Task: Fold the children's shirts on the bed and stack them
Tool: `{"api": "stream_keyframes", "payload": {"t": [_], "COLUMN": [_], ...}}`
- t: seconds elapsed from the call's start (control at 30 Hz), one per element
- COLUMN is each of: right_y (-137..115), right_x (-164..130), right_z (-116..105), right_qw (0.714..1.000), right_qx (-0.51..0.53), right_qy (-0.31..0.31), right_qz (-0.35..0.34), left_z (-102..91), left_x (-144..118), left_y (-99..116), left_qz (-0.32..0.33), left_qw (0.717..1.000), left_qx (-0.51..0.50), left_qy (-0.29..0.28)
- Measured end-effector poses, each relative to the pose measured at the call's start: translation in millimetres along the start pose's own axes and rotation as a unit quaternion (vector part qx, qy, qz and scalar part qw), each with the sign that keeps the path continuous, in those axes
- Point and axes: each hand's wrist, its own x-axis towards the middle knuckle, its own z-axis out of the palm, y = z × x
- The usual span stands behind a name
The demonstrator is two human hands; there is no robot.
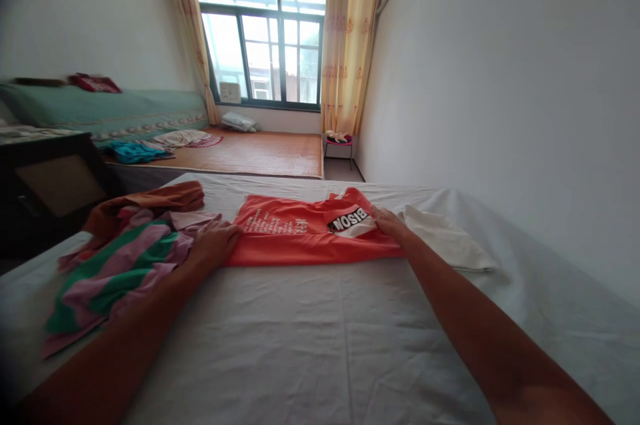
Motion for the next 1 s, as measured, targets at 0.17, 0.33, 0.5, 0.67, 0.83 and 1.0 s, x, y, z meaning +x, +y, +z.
{"api": "stream_keyframes", "payload": {"t": [0.17, 0.33, 0.5, 0.67, 0.83, 1.0], "right_y": [16.3, 25.0, 33.5, 45.6, 51.8, 45.4], "right_x": [-10.6, -21.7, -20.3, -19.0, -14.0, -7.1], "right_z": [12.0, 2.7, -9.0, -13.3, -14.5, 0.9], "right_qw": [0.995, 0.98, 0.987, 0.987, 0.993, 0.998], "right_qx": [-0.096, -0.169, -0.146, -0.072, -0.04, 0.008], "right_qy": [-0.02, -0.032, -0.014, -0.136, -0.102, 0.002], "right_qz": [-0.017, -0.099, -0.06, -0.04, -0.036, -0.062], "left_z": [3.8, 5.0, -5.6, -12.2, 10.2, 45.2], "left_x": [1.5, -0.1, 4.5, 32.1, 62.6, 85.2], "left_y": [2.8, 25.9, 49.9, 93.8, 169.8, 217.5], "left_qz": [0.037, 0.129, 0.127, 0.134, 0.121, 0.021], "left_qw": [0.998, 0.99, 0.988, 0.986, 0.977, 0.961], "left_qx": [-0.007, -0.052, -0.011, -0.012, -0.131, -0.256], "left_qy": [0.05, 0.001, -0.087, -0.098, -0.117, -0.107]}}
